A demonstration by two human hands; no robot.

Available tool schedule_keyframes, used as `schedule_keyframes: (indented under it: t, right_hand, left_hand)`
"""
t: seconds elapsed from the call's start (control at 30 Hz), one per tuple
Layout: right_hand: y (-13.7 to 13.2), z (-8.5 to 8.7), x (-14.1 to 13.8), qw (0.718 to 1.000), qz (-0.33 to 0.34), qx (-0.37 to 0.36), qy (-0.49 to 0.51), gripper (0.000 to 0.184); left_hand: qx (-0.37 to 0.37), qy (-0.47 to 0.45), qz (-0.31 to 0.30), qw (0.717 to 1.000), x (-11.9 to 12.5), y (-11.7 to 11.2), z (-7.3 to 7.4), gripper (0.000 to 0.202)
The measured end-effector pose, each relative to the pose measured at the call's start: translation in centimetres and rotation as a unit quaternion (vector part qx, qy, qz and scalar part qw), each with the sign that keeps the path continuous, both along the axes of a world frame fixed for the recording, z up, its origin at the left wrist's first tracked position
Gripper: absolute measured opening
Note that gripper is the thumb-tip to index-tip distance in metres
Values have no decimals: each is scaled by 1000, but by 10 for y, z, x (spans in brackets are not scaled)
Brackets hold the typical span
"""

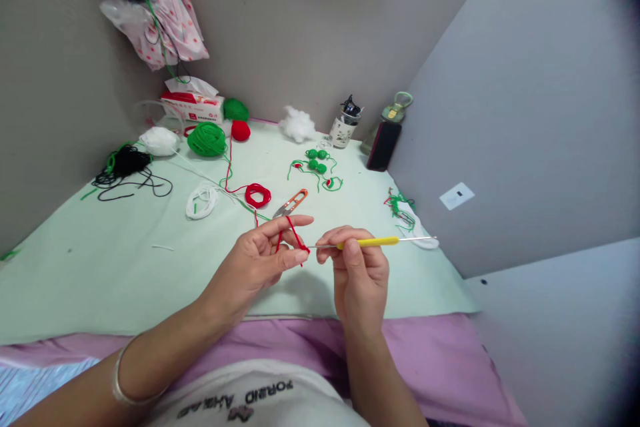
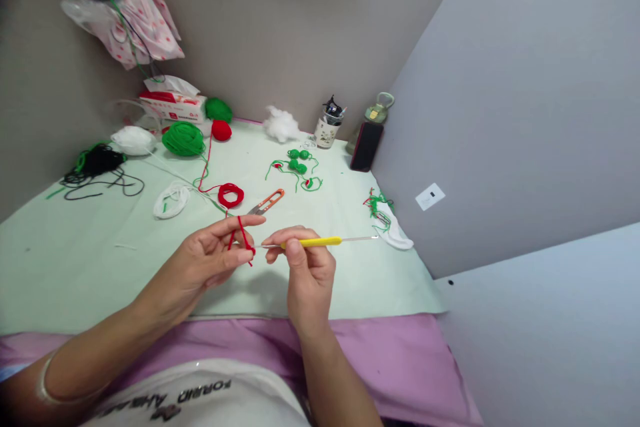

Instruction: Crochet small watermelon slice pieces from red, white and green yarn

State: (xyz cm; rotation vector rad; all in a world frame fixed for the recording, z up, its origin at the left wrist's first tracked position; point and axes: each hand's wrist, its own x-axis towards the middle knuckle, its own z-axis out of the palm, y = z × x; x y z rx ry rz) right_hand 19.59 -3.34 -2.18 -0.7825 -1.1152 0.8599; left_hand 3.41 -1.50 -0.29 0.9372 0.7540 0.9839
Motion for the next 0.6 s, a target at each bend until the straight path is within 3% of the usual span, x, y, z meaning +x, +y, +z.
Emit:
schedule_keyframes:
  t: [0.43, 0.53, 0.6]
  right_hand:
    - [-2, -4, -3, 1000, 10, 1, -3, 21]
    - [-5, -11, -7, 991, -43, 55, -117, 19]
    - [-6, -18, -7, 952, -115, 140, -246, 25]
  left_hand:
    - [4, 11, 20, 1000, 2, -2, 0, 43]
    - [-8, -13, 38, 999, 7, -5, -1, 47]
    - [-33, -43, 34, 998, 8, -6, -2, 50]
